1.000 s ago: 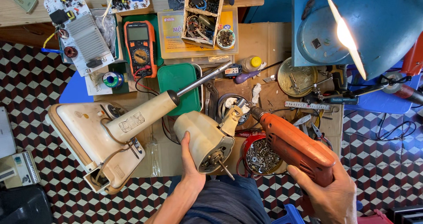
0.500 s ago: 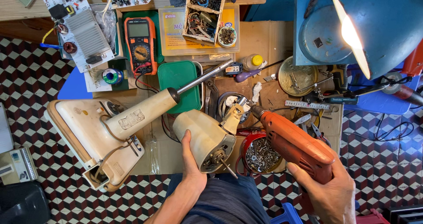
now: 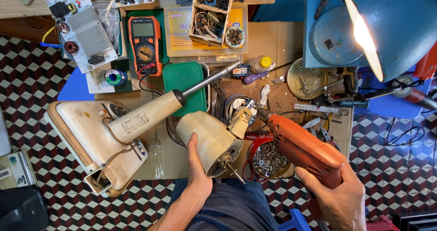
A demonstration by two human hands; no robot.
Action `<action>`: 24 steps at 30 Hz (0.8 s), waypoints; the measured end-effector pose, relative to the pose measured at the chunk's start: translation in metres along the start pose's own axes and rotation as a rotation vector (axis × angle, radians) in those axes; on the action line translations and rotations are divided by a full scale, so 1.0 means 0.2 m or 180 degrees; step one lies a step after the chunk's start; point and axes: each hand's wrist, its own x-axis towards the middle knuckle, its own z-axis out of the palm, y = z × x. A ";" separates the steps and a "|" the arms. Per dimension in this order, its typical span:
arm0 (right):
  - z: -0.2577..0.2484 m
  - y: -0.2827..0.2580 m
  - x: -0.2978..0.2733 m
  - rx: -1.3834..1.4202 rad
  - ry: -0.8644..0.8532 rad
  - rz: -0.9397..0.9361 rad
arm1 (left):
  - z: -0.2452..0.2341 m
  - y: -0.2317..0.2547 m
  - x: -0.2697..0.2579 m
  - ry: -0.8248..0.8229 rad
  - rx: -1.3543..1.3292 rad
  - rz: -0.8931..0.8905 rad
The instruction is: The person disassembles a beige electric appliance, likely a mixer, by removing screws from its casing using a cordless drill and a manual screwdriver. They separate the housing to expose the internal motor and gears, then reassemble the unit by securing the casing back together.
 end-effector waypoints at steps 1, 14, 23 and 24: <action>0.00 0.00 0.00 0.0014 0.0003 -0.0013 | 0.00 0.00 0.00 -0.0005 0.0000 -0.0010; -0.01 0.00 0.01 0.0091 -0.0084 0.0033 | -0.01 -0.01 0.02 -0.0009 0.0079 -0.0039; -0.01 -0.01 0.00 0.0042 -0.0050 -0.0053 | -0.02 0.00 0.03 -0.0031 0.0023 -0.0099; -0.01 -0.01 0.01 -0.0014 -0.0059 -0.0020 | -0.02 0.00 0.03 -0.0011 0.0015 -0.0103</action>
